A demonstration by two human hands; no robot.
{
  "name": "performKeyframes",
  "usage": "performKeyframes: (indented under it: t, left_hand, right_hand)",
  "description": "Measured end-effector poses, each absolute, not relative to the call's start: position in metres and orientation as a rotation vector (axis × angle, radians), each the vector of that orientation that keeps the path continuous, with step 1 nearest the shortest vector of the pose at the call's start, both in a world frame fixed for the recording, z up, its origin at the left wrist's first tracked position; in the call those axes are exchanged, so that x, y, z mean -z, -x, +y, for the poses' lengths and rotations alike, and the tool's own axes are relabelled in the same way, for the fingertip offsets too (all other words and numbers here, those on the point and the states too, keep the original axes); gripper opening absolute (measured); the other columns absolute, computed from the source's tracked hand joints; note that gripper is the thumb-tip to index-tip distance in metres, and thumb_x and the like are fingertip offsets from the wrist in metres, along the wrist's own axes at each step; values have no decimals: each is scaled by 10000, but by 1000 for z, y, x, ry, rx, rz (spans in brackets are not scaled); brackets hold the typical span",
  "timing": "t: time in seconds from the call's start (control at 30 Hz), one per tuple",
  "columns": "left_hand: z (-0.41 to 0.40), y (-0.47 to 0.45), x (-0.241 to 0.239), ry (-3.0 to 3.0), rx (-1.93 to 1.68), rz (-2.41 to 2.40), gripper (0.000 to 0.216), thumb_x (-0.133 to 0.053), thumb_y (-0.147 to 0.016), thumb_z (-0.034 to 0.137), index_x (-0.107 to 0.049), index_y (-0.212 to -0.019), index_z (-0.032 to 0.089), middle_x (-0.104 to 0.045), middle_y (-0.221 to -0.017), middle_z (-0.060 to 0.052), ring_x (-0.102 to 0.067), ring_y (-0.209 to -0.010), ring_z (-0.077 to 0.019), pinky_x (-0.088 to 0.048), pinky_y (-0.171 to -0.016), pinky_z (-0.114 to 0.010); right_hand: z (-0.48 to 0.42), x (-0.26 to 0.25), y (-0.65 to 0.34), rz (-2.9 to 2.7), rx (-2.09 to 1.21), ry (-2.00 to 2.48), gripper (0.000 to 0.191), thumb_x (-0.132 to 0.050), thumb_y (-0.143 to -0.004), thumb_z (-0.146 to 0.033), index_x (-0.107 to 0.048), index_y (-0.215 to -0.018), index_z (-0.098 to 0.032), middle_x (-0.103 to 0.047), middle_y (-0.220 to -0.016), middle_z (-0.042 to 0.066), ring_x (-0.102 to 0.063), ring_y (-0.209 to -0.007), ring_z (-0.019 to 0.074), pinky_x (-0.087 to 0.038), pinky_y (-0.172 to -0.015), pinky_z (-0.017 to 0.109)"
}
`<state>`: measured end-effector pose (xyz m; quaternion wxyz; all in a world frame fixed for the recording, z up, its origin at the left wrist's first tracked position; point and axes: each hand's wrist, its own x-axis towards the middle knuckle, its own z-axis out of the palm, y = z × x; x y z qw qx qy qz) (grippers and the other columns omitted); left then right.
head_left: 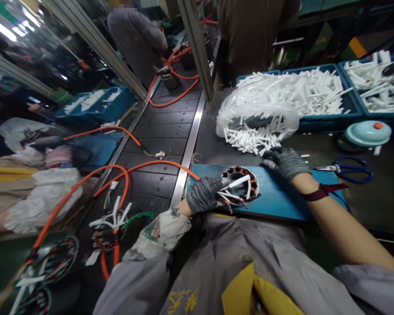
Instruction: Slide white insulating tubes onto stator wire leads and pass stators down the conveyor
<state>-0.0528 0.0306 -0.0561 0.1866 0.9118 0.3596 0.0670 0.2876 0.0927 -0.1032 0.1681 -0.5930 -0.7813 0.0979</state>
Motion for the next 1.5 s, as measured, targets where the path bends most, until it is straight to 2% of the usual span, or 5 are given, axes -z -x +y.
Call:
performKeyframes:
  t: [0.23, 0.47, 0.73, 1.23, 1.5]
  left_hand:
    - [11, -3, 25, -2410, 218, 1529, 995, -631, -828, 661, -251, -1578, 129, -746, -1021, -178, -736, -831, -331, -537, -684, -370]
    - [15, -1, 15, -2256, -50, 1402, 1330, -820, -569, 716, -196, -1582, 121, -713, -1135, -208, -724, -921, -356, -562, -810, -422]
    - [-1, 29, 33, -2449, -645, 1341, 311, -622, -908, 393, -677, -1139, 191, -745, -1059, -82, -714, -943, -223, -577, -859, -348]
    - [8, -6, 29, -2505, -371, 1652, 332, -491, -964, 409, -725, -942, 176, -752, -823, -84, -700, -753, -220, -470, -649, -305]
    - [44, -1, 8, -2316, 5, 1336, 341, -465, -981, 434, -704, -878, 214, -730, -819, -17, -659, -762, -169, -408, -652, -264]
  right_hand:
    - [76, 103, -287, -2208, -213, 1625, 355, -538, -922, -421, -733, -1094, -179, -704, -1156, 157, -631, -1076, 340, -491, -968, 535]
    - [26, 63, -273, -1620, -562, 1580, 380, -677, -832, -552, -713, -1025, -227, -754, -956, 86, -692, -857, 275, -554, -774, 419]
    - [15, 62, -263, -1609, -976, 1426, 372, -655, -855, -562, -752, -988, -229, -770, -893, 55, -699, -752, 206, -555, -663, 316]
    - [49, 45, -251, -2236, -694, 1177, 452, -498, -955, -544, -766, -986, -180, -757, -845, 105, -702, -765, 237, -546, -694, 344]
    - [43, 49, -262, -2094, -899, 1261, 392, -520, -941, -522, -753, -1091, -245, -785, -1026, 58, -736, -903, 245, -580, -808, 360]
